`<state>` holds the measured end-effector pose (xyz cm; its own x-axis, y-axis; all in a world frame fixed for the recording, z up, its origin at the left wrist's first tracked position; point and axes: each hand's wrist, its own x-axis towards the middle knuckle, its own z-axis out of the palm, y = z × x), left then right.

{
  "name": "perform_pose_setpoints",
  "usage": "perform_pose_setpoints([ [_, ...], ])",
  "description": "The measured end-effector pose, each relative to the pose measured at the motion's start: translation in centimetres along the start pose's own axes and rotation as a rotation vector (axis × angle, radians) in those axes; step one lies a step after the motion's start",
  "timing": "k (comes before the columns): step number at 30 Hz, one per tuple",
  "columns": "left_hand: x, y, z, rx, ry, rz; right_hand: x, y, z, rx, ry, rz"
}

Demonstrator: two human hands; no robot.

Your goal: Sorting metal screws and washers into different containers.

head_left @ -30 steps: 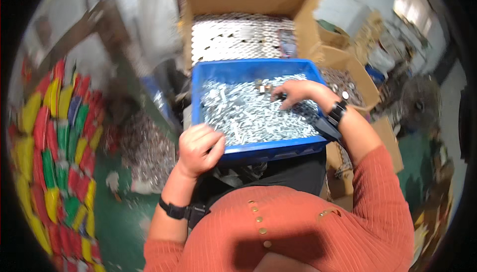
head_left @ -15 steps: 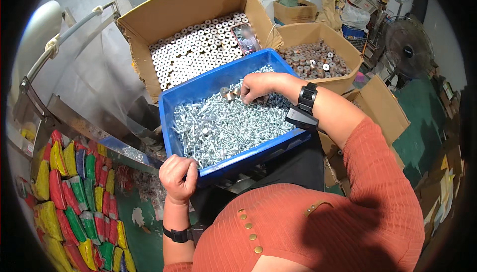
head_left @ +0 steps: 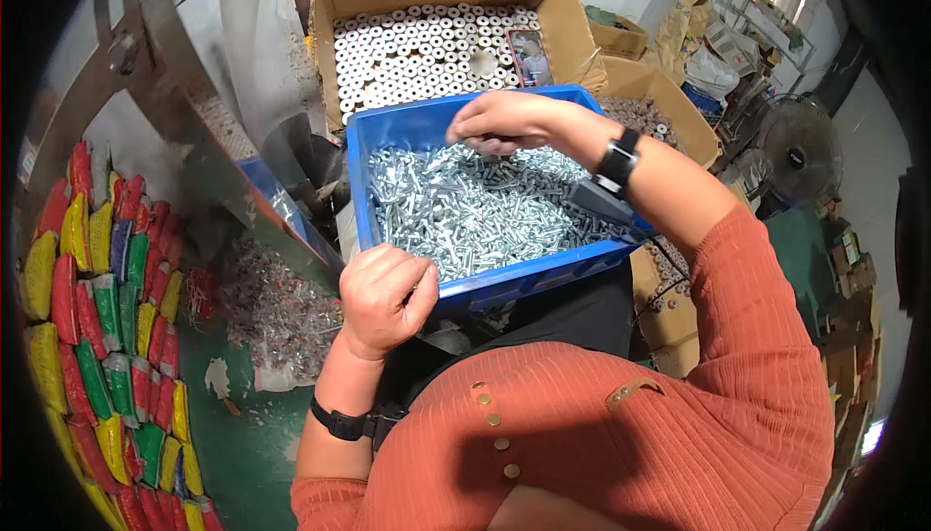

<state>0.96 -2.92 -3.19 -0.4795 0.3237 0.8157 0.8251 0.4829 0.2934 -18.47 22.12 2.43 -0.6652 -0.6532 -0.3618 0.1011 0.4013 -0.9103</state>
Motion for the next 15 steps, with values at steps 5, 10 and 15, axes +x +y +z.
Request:
perform_pose_setpoints([
  [5, 0.0, 0.3, -0.2, -0.037, 0.014, 0.014, 6.5, 0.1, 4.3, -1.513, 0.162, -0.159],
  [10, -1.2, -0.9, 0.1, -0.034, 0.078, 0.077, 6.9, -0.1, 4.3, -1.697, 0.066, -0.175],
  [15, -1.7, -1.5, 1.2, -0.114, 0.251, 0.134, 5.5, -0.3, 2.3, -1.270, 0.362, -0.416],
])
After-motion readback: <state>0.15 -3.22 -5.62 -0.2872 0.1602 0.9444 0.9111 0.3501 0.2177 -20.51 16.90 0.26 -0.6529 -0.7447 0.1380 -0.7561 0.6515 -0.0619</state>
